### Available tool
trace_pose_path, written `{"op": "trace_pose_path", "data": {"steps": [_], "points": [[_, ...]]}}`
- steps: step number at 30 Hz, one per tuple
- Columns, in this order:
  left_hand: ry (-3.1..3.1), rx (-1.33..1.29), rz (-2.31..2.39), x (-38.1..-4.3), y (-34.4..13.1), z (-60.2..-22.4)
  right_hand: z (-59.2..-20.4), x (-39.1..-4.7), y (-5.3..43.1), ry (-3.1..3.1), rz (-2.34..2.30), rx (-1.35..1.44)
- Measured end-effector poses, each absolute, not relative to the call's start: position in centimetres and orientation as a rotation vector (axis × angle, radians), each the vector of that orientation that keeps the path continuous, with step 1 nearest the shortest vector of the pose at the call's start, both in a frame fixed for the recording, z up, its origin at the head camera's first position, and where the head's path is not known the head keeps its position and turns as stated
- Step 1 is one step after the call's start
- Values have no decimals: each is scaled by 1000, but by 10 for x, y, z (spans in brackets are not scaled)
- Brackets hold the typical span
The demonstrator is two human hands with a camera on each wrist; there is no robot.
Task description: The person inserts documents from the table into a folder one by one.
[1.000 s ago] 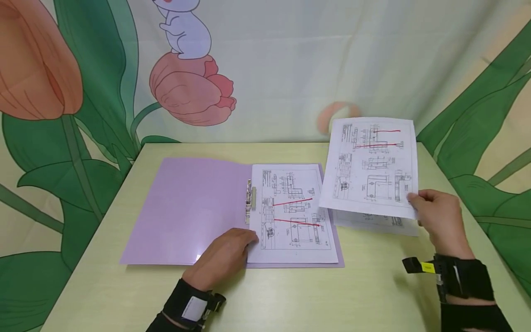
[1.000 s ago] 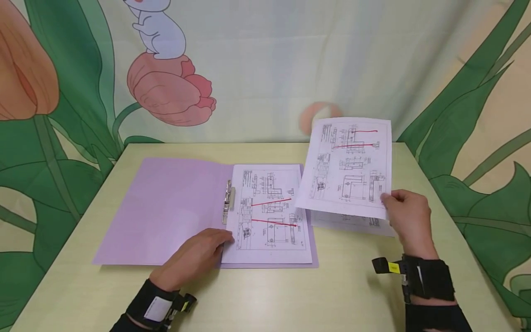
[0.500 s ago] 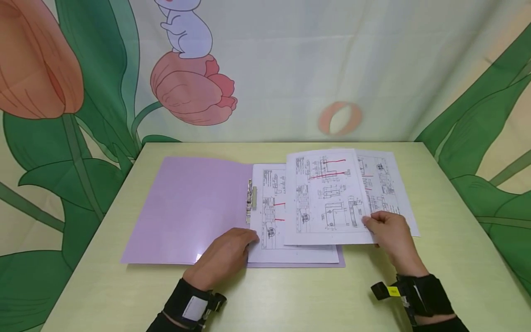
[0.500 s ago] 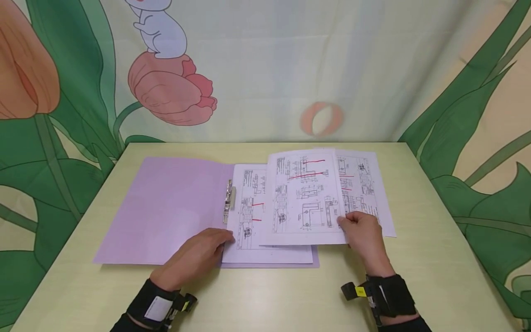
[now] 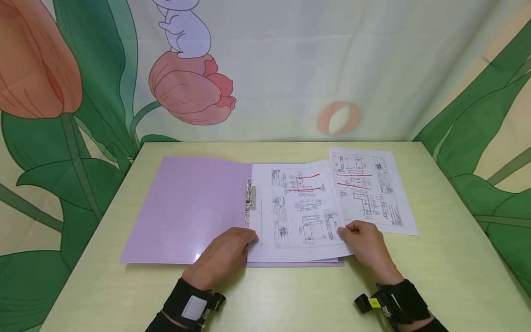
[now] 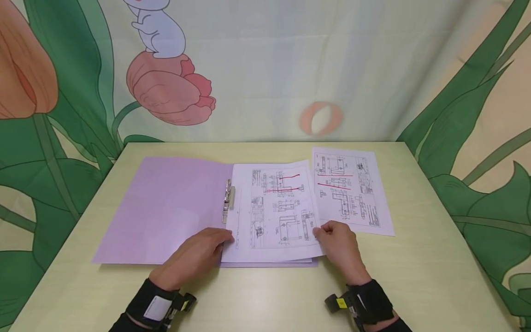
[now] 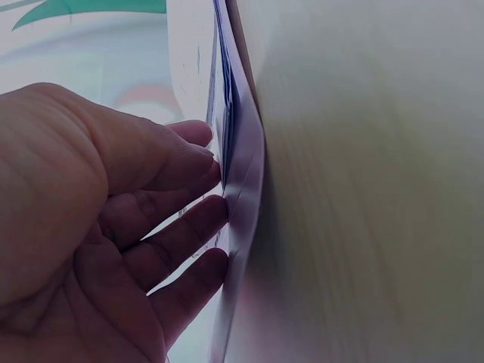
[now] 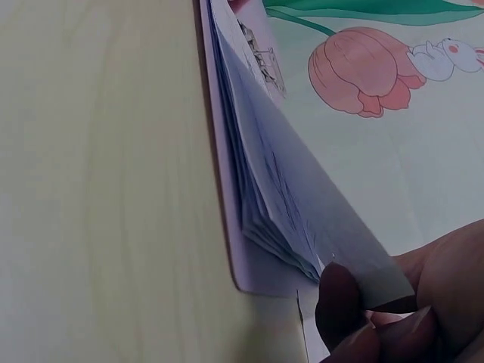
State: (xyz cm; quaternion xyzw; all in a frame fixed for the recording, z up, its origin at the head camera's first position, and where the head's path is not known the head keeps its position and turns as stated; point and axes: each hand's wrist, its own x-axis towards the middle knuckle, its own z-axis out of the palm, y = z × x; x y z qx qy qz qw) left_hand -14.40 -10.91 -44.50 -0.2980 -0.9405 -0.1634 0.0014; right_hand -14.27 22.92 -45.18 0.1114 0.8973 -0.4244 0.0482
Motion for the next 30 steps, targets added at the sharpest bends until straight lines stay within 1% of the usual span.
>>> {"op": "trace_pose_path", "data": {"steps": [10, 17, 30], "points": [[-2941, -929, -522, -144, -109, -447, -451, -139, 224, 2725, -1268, 339], [-2875, -831, -482, -142, -112, -445, -450, -140, 223, 2758, -1279, 327], [-2890, -828, -510, -142, -113, -444, -453, -142, 209, 2714, -1275, 354]]}}
